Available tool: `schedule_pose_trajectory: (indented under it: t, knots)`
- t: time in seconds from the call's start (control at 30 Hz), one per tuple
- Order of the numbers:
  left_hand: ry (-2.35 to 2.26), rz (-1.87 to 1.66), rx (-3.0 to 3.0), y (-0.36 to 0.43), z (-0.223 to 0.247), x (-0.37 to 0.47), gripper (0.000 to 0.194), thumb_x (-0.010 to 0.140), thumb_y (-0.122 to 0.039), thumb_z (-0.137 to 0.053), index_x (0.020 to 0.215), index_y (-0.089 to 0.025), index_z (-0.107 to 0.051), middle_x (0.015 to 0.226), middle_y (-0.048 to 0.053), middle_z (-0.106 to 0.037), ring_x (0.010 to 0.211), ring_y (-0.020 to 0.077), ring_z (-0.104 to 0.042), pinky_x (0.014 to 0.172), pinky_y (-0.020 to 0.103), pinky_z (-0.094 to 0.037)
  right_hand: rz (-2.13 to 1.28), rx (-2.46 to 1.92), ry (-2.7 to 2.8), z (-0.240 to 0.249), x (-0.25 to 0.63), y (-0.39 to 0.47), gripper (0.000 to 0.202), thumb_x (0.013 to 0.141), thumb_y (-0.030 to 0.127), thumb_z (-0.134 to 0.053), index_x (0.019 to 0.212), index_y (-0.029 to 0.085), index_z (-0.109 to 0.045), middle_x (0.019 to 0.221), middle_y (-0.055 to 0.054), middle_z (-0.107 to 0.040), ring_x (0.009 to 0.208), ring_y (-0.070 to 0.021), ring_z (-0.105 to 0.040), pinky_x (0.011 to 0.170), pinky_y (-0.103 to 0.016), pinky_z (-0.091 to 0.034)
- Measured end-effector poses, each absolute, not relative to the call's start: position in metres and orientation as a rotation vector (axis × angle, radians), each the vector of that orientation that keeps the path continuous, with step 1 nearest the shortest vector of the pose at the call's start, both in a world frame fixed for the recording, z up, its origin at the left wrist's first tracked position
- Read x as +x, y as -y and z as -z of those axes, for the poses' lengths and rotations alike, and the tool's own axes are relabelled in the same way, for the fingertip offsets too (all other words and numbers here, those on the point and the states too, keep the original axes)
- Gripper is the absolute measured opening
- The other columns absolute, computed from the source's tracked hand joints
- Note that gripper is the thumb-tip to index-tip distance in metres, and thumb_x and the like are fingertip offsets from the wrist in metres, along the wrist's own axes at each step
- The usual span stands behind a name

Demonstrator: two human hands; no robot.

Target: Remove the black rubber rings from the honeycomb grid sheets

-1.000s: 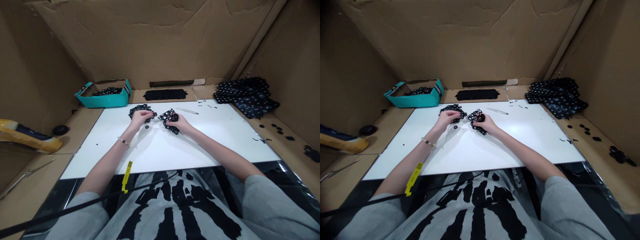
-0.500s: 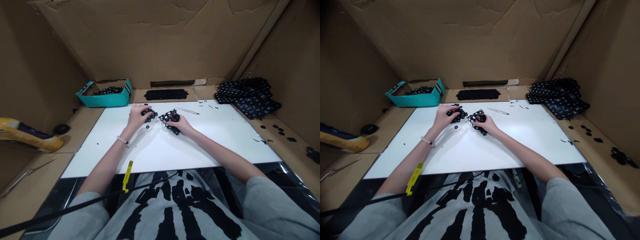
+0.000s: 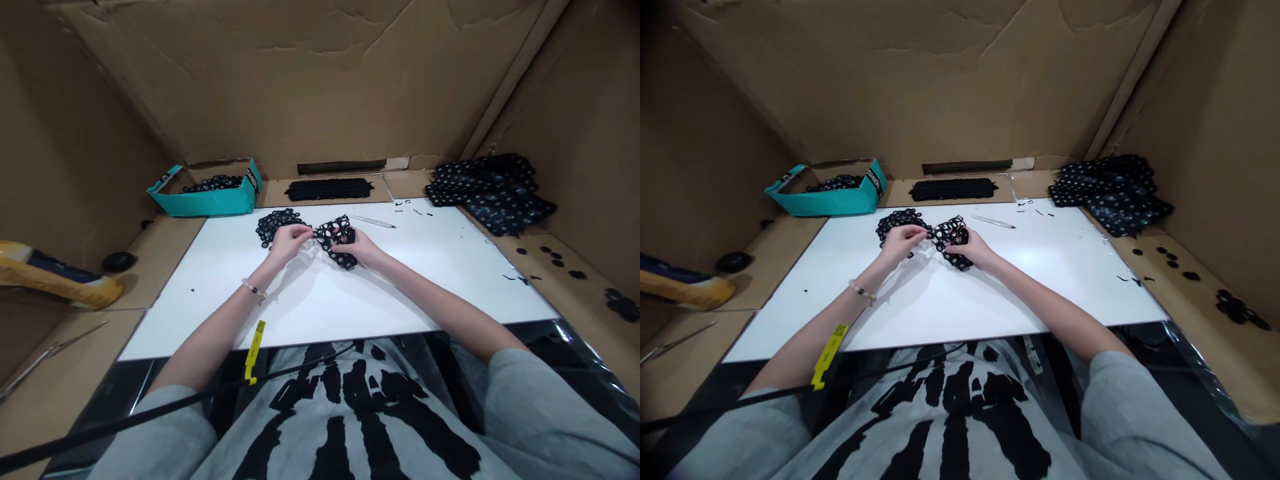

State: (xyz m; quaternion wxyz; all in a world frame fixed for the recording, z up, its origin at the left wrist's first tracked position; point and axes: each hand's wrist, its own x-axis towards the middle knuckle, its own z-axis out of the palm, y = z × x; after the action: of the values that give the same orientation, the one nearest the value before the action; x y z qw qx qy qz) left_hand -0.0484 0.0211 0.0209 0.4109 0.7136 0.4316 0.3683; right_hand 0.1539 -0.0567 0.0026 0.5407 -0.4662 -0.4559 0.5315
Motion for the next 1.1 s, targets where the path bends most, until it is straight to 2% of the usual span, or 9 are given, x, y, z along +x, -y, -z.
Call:
schedule_pose_trajectory:
  t: [0.1, 0.2, 0.33, 0.43, 0.57, 0.8, 0.87, 0.97, 1.1]
  knots:
    - [-1.229, -1.165, 1.663, -0.043, -0.025, -0.066, 0.018, 0.078, -0.029, -0.066, 0.087, -0.015, -0.073, 0.086, 0.009, -0.075, 0.082, 0.0223, -0.068, 0.076, 0.033, -0.051, -1.235, -1.127, 1.078, -0.003, 0.156, 0.056, 0.056, 0.048, 0.025, -0.086, 0.096, 0.020, -0.057, 0.076, 0.002, -0.069, 0.076, -0.0175, -0.065, 0.084, -0.036, -0.051]
    - [-1.409, -1.336, 1.871, -0.058, -0.030, -0.087, 0.012, 0.081, -0.026, -0.066, 0.082, -0.017, -0.073, 0.089, 0.008, -0.073, 0.091, 0.0255, -0.065, 0.090, 0.041, -0.046, -1.240, -1.148, 1.039, -0.003, 0.156, 0.057, 0.057, 0.049, 0.024, -0.085, 0.096, 0.022, -0.053, 0.074, 0.004, -0.067, 0.076, -0.0174, -0.065, 0.086, -0.036, -0.051]
    - [-1.537, -1.272, 2.344, -0.049, -0.035, -0.091, 0.009, 0.078, -0.029, -0.073, 0.084, -0.023, -0.075, 0.116, 0.009, -0.067, 0.117, 0.0354, -0.047, 0.104, 0.053, -0.032, -1.231, -1.146, 1.004, -0.002, 0.153, 0.057, 0.055, 0.052, 0.024, -0.082, 0.096, 0.023, -0.050, 0.075, 0.005, -0.066, 0.076, -0.0165, -0.064, 0.087, -0.035, -0.050]
    - [-1.323, -1.133, 2.563, -0.022, -0.035, -0.071, 0.021, 0.078, -0.035, -0.076, 0.095, -0.023, -0.075, 0.123, 0.009, -0.065, 0.116, 0.0355, -0.043, 0.102, 0.053, -0.033, -1.206, -1.113, 0.986, -0.001, 0.149, 0.058, 0.057, 0.054, 0.024, -0.081, 0.100, 0.024, -0.047, 0.074, 0.007, -0.064, 0.073, -0.0152, -0.063, 0.085, -0.033, -0.050]
    - [-0.934, -0.832, 2.563, 0.015, -0.031, -0.041, 0.024, 0.079, -0.041, -0.074, 0.095, -0.022, -0.075, 0.096, 0.006, -0.074, 0.098, 0.0283, -0.051, 0.091, 0.044, -0.042, -1.240, -1.045, 1.017, 0.000, 0.145, 0.060, 0.062, 0.055, 0.028, -0.082, 0.104, 0.025, -0.045, 0.075, 0.007, -0.065, 0.074, -0.0158, -0.063, 0.082, -0.033, -0.051]
    - [-1.017, -0.860, 1.935, -0.007, -0.022, -0.043, 0.024, 0.075, -0.039, -0.072, 0.084, -0.017, -0.078, 0.083, 0.007, -0.076, 0.080, 0.0240, -0.065, 0.074, 0.034, -0.048, -1.253, -1.073, 1.043, 0.001, 0.151, 0.056, 0.070, 0.048, 0.027, -0.088, 0.109, 0.022, -0.053, 0.083, 0.004, -0.066, 0.079, -0.0165, -0.063, 0.087, -0.037, -0.051]
    - [-1.101, -1.025, 1.799, -0.026, -0.023, -0.055, 0.026, 0.074, -0.039, -0.073, 0.084, -0.016, -0.078, 0.085, 0.008, -0.076, 0.082, 0.0248, -0.067, 0.077, 0.035, -0.049, -1.249, -1.089, 1.041, 0.001, 0.152, 0.055, 0.071, 0.047, 0.024, -0.088, 0.109, 0.022, -0.054, 0.083, 0.004, -0.065, 0.077, -0.0157, -0.062, 0.086, -0.037, -0.051]
    - [-1.308, -1.301, 1.863, -0.050, -0.024, -0.077, 0.022, 0.081, -0.036, -0.067, 0.088, -0.018, -0.079, 0.093, 0.008, -0.076, 0.095, 0.0263, -0.065, 0.090, 0.039, -0.046, -1.235, -1.127, 1.037, 0.003, 0.152, 0.055, 0.070, 0.048, 0.024, -0.087, 0.109, 0.022, -0.054, 0.076, 0.006, -0.062, 0.072, -0.0144, -0.059, 0.083, -0.036, -0.050]
    - [-1.685, -1.268, 2.203, -0.061, -0.024, -0.095, 0.023, 0.089, -0.033, -0.060, 0.098, -0.025, -0.080, 0.120, 0.009, -0.068, 0.118, 0.0355, -0.046, 0.100, 0.051, -0.034, -1.245, -1.148, 1.022, 0.005, 0.152, 0.056, 0.070, 0.050, 0.026, -0.086, 0.111, 0.021, -0.053, 0.071, 0.008, -0.060, 0.069, -0.0138, -0.058, 0.080, -0.035, -0.050]
